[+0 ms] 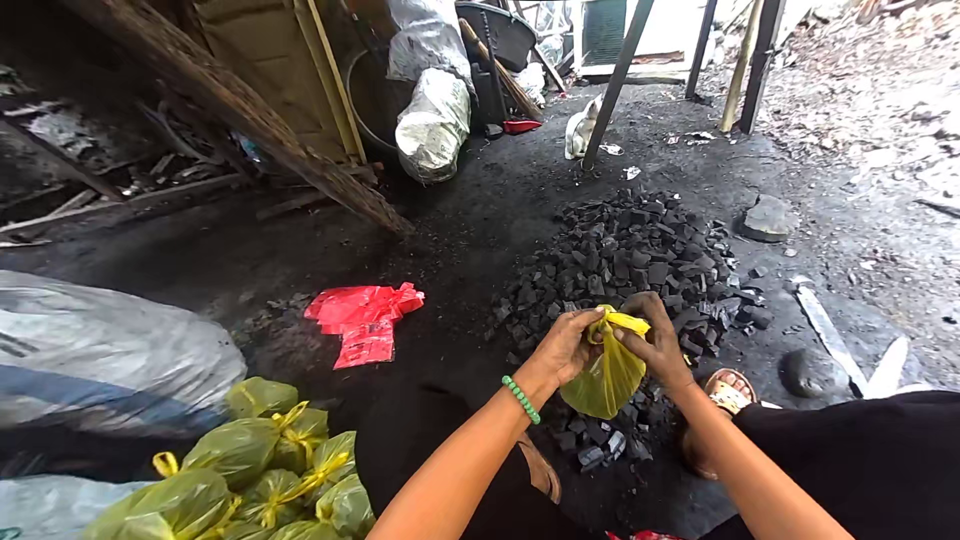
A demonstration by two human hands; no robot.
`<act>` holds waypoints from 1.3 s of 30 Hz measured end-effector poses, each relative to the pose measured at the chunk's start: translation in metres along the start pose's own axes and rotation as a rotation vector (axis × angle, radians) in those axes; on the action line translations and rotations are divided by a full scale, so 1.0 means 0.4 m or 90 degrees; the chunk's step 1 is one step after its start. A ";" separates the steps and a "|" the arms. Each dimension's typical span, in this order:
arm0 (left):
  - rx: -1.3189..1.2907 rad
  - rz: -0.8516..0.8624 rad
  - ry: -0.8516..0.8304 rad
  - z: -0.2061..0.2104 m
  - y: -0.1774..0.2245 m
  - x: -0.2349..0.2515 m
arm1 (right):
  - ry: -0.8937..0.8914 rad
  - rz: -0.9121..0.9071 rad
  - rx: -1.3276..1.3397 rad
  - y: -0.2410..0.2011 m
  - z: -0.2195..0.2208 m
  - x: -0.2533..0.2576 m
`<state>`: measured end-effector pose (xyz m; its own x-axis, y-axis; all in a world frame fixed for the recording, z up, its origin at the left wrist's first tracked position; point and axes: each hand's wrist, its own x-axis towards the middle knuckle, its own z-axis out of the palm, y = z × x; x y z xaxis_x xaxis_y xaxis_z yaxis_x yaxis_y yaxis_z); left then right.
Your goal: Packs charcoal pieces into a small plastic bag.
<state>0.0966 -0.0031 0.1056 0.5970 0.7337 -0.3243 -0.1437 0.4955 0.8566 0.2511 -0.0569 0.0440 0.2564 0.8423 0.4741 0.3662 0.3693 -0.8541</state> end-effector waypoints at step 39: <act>0.732 0.092 0.044 -0.058 0.083 -0.115 | -0.080 -0.361 -0.324 -0.068 -0.008 -0.180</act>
<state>0.0460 -0.0096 0.1397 0.5844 0.7904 -0.1839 0.6159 -0.2845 0.7347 0.2255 -0.1289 0.0340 -0.1858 0.6281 0.7556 0.7856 0.5569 -0.2697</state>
